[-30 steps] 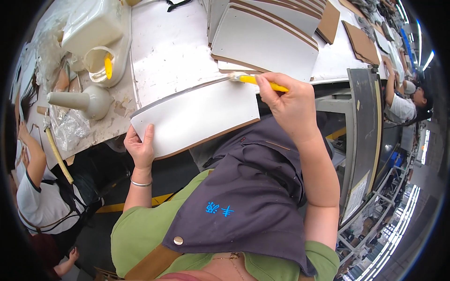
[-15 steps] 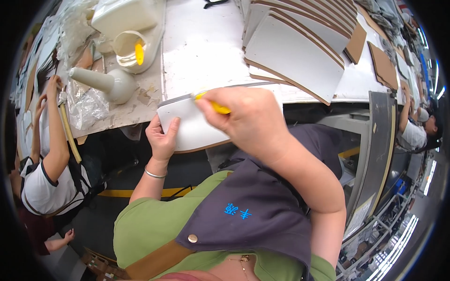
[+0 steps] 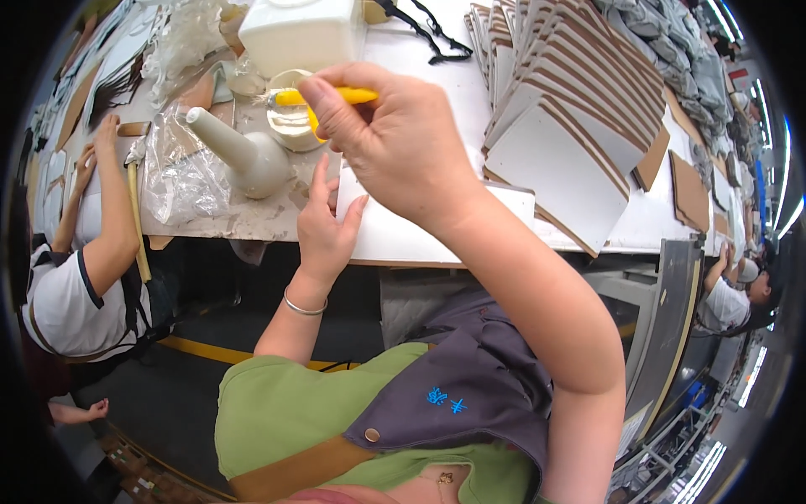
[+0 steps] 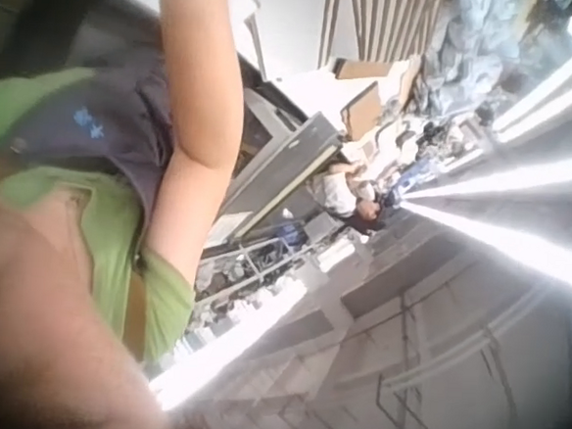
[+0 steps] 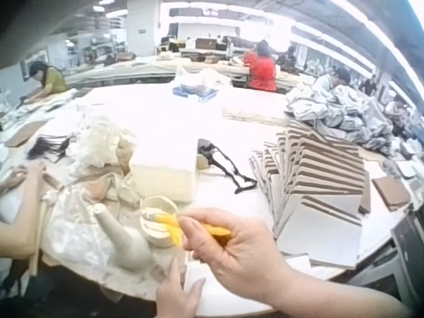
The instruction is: Applying adhesive to leather edges and joining the pieces together using a workshop fixture.
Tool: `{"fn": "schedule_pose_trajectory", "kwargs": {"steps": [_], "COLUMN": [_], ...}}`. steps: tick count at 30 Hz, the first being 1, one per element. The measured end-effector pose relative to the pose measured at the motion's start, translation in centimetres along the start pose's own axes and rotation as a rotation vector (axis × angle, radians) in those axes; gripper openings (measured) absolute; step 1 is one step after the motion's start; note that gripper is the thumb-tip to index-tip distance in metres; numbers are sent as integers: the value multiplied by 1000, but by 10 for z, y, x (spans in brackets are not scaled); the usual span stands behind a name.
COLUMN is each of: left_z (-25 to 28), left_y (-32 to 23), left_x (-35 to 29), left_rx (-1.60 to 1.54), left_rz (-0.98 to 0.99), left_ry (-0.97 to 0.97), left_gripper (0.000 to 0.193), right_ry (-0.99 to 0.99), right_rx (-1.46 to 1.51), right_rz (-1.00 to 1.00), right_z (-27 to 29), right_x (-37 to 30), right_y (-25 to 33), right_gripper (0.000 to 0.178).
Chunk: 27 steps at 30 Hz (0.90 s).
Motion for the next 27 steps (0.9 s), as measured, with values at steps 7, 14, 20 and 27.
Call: {"fn": "schedule_pose_trajectory", "kwargs": {"steps": [7,14,20,27], "left_z": [60,75,95,121], "left_y": [11,17,-2,-46], "left_x": [18,67,60,61], "left_rx": [386,-60,-226,-193], "left_rz": [-342,-158,-346,-619], "left_ry": [-642,-422,-628,-787], "left_gripper": [65,54,36,43], "right_ry": [152,231,224,194], "right_rx": [-287,-735,-915,-1119], "right_rz": [-35,150,204,553], "right_z": [-33,-50,-51,-58], "right_x": [29,40,39,29], "right_y": [-14,-34,-46,-33], "right_gripper": [29,22,23,9]}}
Point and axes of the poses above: each hand's wrist, its own x-axis towards the middle knuckle, its own z-axis out of the back of the hand, y = z × x, the point moved 1 cm from there along x, towards the middle knuckle, and after that the axes turned 2 degrees about x, right-handed, at the moved point
